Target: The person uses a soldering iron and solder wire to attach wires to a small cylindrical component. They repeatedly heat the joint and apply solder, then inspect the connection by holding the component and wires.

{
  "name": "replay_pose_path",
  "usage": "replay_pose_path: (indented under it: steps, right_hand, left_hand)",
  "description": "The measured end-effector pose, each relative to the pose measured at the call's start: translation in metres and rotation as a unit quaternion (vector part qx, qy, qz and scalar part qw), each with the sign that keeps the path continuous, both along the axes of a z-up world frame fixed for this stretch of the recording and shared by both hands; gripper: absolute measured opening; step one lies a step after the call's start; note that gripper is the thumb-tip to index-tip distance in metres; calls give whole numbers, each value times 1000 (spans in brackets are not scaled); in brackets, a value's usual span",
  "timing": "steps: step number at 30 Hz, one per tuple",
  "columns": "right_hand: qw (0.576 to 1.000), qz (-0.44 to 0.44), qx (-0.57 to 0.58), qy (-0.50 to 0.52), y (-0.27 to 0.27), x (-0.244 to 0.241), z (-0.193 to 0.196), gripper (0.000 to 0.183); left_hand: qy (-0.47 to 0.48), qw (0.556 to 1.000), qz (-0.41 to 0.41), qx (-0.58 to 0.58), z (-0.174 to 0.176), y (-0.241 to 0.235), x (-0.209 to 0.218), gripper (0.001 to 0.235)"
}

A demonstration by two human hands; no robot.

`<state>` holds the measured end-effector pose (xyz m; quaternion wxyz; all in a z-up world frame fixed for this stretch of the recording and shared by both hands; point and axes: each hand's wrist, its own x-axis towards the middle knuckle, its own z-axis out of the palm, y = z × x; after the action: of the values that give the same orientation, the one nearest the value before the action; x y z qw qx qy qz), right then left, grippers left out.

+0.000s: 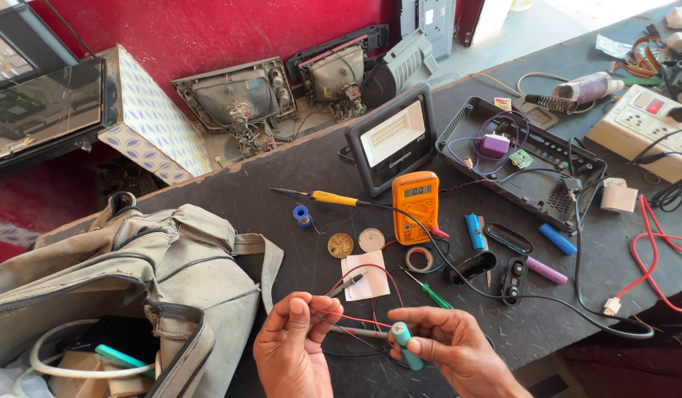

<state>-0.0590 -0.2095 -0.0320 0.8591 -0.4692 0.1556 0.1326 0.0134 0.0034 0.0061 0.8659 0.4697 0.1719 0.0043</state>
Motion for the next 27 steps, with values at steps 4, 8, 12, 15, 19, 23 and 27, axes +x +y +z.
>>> replay_pose_path:
  steps: [4, 8, 12, 15, 19, 23, 27]
  right_hand:
    - [999, 45, 23, 3, 1, 3, 2, 46]
    - [993, 91, 72, -9, 2, 5, 6, 46]
    - [994, 60, 83, 33, 8, 10, 8, 47]
    - [995, 19, 75, 59, 7, 15, 8, 49]
    - [999, 12, -5, 33, 3, 24, 7, 49]
    - [998, 34, -45, 39, 1, 24, 4, 47]
    - [995, 60, -75, -4, 2, 27, 7, 43]
  left_hand:
    - [22, 1000, 3, -13, 0, -2, 6, 18]
    - [43, 998, -8, -41, -21, 0, 16, 17]
    - [57, 992, -46, -102, -53, 4, 19, 43]
    - [72, 993, -43, -80, -64, -1, 11, 67]
    - [-197, 912, 12, 358, -55, -12, -22, 80]
    - [-416, 741, -176, 498, -49, 1, -21, 87]
    - [-342, 743, -302, 490, -54, -2, -5, 90]
